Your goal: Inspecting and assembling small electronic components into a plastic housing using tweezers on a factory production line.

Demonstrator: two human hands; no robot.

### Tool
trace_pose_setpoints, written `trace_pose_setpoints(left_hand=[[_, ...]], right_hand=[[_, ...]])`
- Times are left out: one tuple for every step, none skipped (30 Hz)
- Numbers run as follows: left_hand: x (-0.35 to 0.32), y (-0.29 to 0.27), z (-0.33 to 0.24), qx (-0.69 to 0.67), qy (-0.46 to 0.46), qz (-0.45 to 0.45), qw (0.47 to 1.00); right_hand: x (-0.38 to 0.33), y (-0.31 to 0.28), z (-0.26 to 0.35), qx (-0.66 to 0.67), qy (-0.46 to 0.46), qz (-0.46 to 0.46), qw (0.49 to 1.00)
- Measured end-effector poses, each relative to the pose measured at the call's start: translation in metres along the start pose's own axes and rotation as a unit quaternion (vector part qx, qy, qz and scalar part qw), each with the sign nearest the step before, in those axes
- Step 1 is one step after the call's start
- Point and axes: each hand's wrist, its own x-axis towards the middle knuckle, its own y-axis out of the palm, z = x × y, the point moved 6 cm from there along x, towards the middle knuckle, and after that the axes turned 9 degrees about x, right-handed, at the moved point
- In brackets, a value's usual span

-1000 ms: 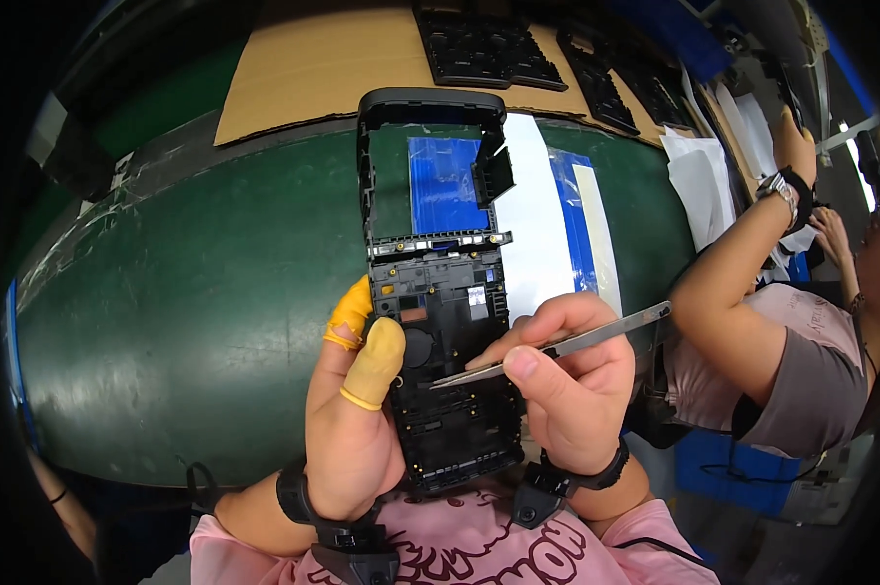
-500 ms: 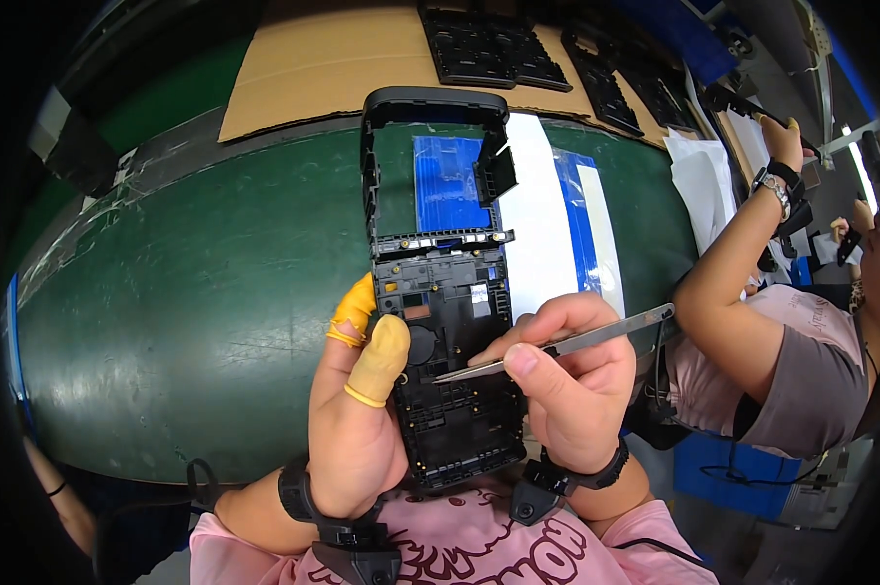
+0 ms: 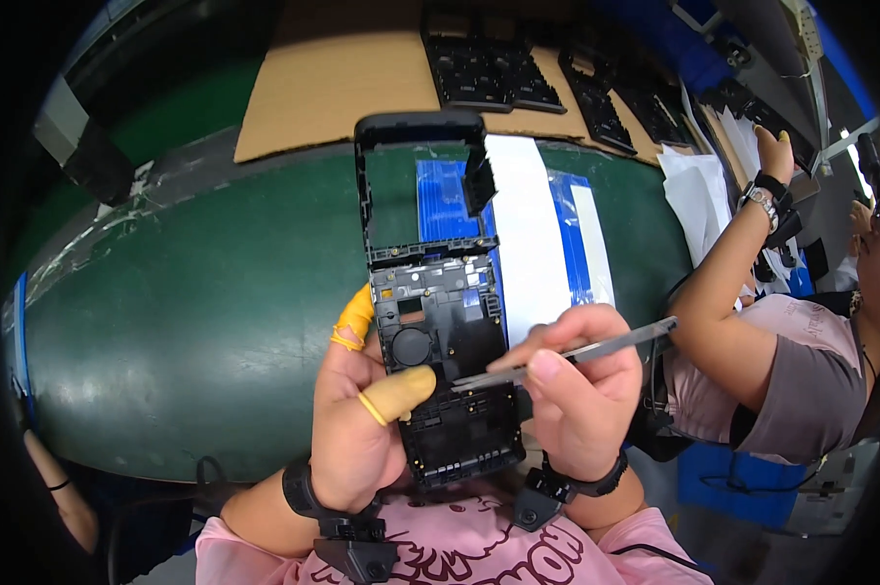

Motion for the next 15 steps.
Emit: trace_pose_setpoints(left_hand=[[0.002, -0.001, 0.002, -0.001, -0.008, 0.011, 1.0], [0.001, -0.002, -0.001, 0.01, -0.014, -0.002, 1.0], [-0.001, -0.005, -0.008, 0.033, -0.004, 0.002, 0.999], [-0.007, -0.009, -0.018, 0.064, 0.022, -0.013, 0.998], [-0.007, -0.013, -0.03, 0.098, 0.043, -0.007, 0.994], [-0.007, -0.019, -0.048, 0.158, 0.068, -0.025, 0.985], [0.0, -0.03, -0.065, 0.232, 0.115, -0.066, 0.964], [0.018, -0.031, -0.085, 0.259, 0.142, -0.063, 0.953], [0.034, -0.016, -0.106, 0.281, 0.142, -0.036, 0.948], [0.051, -0.023, -0.134, 0.281, 0.144, -0.043, 0.948], [0.078, -0.028, -0.159, 0.359, 0.177, -0.004, 0.917], [0.113, -0.046, -0.181, 0.365, 0.186, -0.034, 0.911], [0.144, -0.047, -0.194, 0.371, 0.196, -0.057, 0.906], [0.199, -0.085, -0.215, 0.413, 0.217, -0.051, 0.883], [0.239, -0.139, -0.254, 0.45, 0.26, -0.113, 0.847]], right_hand=[[-0.002, -0.001, 0.007, 0.0, -0.016, -0.009, 1.0], [-0.006, 0.001, 0.017, -0.011, -0.033, -0.013, 0.999], [-0.009, 0.008, 0.025, -0.102, -0.061, 0.082, 0.989], [-0.017, 0.028, 0.044, -0.12, 0.001, 0.255, 0.959], [-0.025, 0.042, 0.059, -0.145, -0.156, 0.349, 0.913], [-0.042, 0.047, 0.05, -0.15, -0.132, 0.484, 0.852], [-0.051, 0.073, 0.067, -0.036, -0.312, 0.374, 0.873], [-0.057, 0.084, 0.071, -0.06, -0.277, 0.474, 0.834], [-0.067, 0.091, 0.078, -0.083, -0.23, 0.562, 0.79], [-0.072, 0.093, 0.085, -0.085, -0.239, 0.561, 0.788], [-0.076, 0.093, 0.093, -0.091, -0.246, 0.548, 0.794], [-0.077, 0.094, 0.096, -0.091, -0.254, 0.542, 0.796], [-0.078, 0.093, 0.101, -0.089, -0.263, 0.537, 0.797], [-0.078, 0.092, 0.104, -0.086, -0.271, 0.53, 0.799], [-0.08, 0.093, 0.109, -0.072, -0.282, 0.529, 0.797]])
